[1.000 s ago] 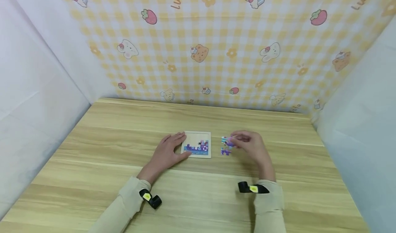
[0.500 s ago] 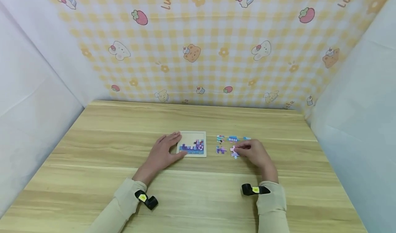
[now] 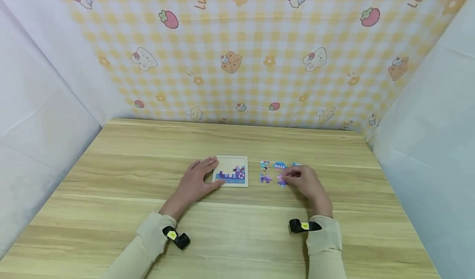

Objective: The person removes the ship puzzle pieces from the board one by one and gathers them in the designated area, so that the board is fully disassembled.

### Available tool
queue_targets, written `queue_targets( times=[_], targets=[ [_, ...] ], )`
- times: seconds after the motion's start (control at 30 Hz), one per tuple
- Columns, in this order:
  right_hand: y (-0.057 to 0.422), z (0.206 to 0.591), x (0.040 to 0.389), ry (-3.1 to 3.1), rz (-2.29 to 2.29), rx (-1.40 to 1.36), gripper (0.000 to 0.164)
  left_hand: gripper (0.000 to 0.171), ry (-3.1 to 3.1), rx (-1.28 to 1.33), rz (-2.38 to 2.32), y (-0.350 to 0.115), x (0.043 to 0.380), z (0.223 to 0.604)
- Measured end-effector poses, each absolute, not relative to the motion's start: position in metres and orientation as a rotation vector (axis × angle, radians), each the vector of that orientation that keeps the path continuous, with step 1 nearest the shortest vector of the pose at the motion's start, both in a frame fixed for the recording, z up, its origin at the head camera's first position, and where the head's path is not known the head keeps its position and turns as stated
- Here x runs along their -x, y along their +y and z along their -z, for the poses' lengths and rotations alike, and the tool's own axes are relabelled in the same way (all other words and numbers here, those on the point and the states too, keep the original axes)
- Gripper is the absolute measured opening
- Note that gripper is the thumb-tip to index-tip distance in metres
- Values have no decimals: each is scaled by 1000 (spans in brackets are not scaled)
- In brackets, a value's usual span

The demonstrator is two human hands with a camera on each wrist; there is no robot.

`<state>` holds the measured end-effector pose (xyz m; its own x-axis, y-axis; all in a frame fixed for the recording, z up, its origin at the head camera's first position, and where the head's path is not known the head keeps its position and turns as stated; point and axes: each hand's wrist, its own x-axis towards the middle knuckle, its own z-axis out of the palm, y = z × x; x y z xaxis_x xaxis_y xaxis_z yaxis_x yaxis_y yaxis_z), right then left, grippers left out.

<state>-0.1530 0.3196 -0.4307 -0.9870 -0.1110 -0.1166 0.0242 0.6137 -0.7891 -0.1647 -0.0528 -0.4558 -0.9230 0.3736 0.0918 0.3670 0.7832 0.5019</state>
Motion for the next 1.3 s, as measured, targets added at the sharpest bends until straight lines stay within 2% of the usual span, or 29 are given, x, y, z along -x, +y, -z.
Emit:
queue_targets(
  times=[0.57, 0.8, 1.07, 1.3],
  targets=[
    [318, 415, 146, 2782, 1462, 240, 17, 80, 2953, -607, -831, -56, 160, 448],
    [275, 408, 156, 2600, 1494, 296, 20, 81, 2952, -631, -843, -55, 160, 453],
    [209, 423, 175, 2509, 1376, 392, 28, 81, 2973, -654, -820, -54, 162, 461],
    [187, 426, 184, 2537, 1258, 414, 36, 81, 2997, -665, -803, -56, 164, 459]
  ],
)
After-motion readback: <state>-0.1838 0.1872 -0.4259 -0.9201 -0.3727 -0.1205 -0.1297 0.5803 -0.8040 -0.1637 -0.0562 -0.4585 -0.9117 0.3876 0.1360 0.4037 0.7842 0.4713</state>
